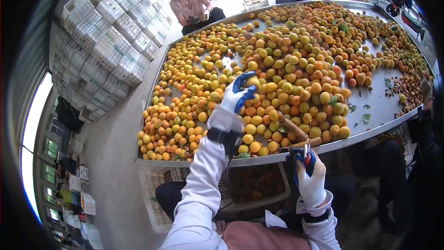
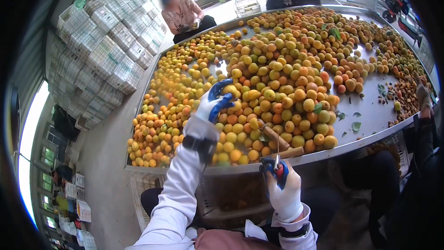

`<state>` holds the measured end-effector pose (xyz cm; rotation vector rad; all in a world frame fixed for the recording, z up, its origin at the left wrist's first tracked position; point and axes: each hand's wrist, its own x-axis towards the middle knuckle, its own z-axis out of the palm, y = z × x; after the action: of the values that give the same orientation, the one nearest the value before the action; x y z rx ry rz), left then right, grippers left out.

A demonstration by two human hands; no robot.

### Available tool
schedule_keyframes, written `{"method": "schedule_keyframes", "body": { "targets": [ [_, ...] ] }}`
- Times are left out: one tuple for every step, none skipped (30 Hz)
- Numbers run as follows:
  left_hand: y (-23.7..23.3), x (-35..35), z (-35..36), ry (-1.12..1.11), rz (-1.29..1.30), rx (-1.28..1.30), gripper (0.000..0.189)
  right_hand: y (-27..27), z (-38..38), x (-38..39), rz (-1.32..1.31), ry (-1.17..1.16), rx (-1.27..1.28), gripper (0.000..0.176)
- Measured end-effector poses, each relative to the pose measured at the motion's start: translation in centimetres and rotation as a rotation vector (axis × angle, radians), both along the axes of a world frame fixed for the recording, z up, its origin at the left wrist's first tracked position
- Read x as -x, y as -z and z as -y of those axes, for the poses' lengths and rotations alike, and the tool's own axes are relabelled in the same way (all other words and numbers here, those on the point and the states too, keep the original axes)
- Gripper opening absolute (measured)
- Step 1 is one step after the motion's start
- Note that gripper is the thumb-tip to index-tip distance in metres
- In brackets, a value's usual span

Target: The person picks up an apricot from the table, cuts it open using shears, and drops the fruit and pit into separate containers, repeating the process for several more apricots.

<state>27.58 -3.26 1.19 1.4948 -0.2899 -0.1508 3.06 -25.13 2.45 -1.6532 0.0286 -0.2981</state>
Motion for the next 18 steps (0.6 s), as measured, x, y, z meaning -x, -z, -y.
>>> {"method": "schedule_keyframes", "body": {
  "targets": [
    [-0.9, 2.5, -0.6, 0.030, -0.053, 0.100, 0.046, 0.2, -0.4, -0.1, -0.002, -0.014, 0.000, 0.017],
    [-1.2, 4.9, -1.4, 0.056, -0.108, 0.202, 0.047, 0.5, -0.9, -0.1, 0.061, -0.021, 0.068, 0.016],
    [-1.2, 6.9, -2.2, 0.065, -0.135, 0.265, 0.047, 0.9, -1.4, -0.1, 0.123, -0.030, 0.135, 0.016],
    [-1.0, 8.8, -3.0, 0.074, -0.160, 0.331, 0.047, 1.5, -1.9, -0.1, 0.114, -0.049, 0.136, 0.016],
    [-0.7, 10.7, -3.7, 0.065, -0.196, 0.355, 0.048, 2.2, -2.4, 0.0, 0.071, -0.085, 0.183, 0.015],
    [-0.1, 12.3, -4.6, 0.032, -0.225, 0.348, 0.048, 2.7, -3.0, 0.1, 0.026, -0.123, 0.232, 0.015],
    [-0.2, 14.2, -5.1, 0.006, -0.257, 0.336, 0.048, 3.1, -3.8, 0.3, 0.010, -0.147, 0.244, 0.015],
    [-0.2, 15.9, -5.6, -0.019, -0.289, 0.324, 0.049, 3.3, -4.5, 0.6, -0.007, -0.165, 0.249, 0.015],
    [0.6, 17.3, -6.3, -0.052, -0.331, 0.313, 0.051, 3.4, -5.1, 0.7, 0.001, -0.199, 0.275, 0.015],
    [0.8, 18.6, -6.9, -0.061, -0.359, 0.322, 0.055, 3.6, -5.8, 1.0, 0.008, -0.233, 0.300, 0.016],
    [1.2, 19.9, -7.5, -0.087, -0.360, 0.280, 0.058, 3.9, -6.4, 1.3, -0.013, -0.263, 0.309, 0.016],
    [1.7, 20.9, -8.0, -0.111, -0.358, 0.237, 0.061, 4.3, -6.9, 1.6, -0.023, -0.276, 0.312, 0.016],
    [2.5, 21.6, -8.5, -0.133, -0.355, 0.224, 0.067, 4.6, -7.4, 2.0, -0.060, -0.308, 0.311, 0.015],
    [3.7, 22.0, -9.1, -0.139, -0.358, 0.221, 0.069, 4.9, -7.9, 2.4, -0.098, -0.337, 0.310, 0.015],
    [5.2, 22.2, -9.4, -0.178, -0.246, 0.091, 0.071, 5.2, -8.5, 2.9, -0.108, -0.339, 0.324, 0.015],
    [6.7, 22.4, -9.6, -0.214, -0.131, -0.039, 0.073, 5.7, -9.1, 3.3, -0.115, -0.345, 0.330, 0.015],
    [6.9, 22.8, -9.4, -0.285, 0.056, -0.218, 0.070, 6.2, -9.7, 3.7, -0.118, -0.359, 0.328, 0.015],
    [7.4, 22.8, -9.4, -0.341, 0.176, -0.394, 0.065, 6.5, -10.1, 4.0, -0.120, -0.371, 0.325, 0.014]
  ]
}}
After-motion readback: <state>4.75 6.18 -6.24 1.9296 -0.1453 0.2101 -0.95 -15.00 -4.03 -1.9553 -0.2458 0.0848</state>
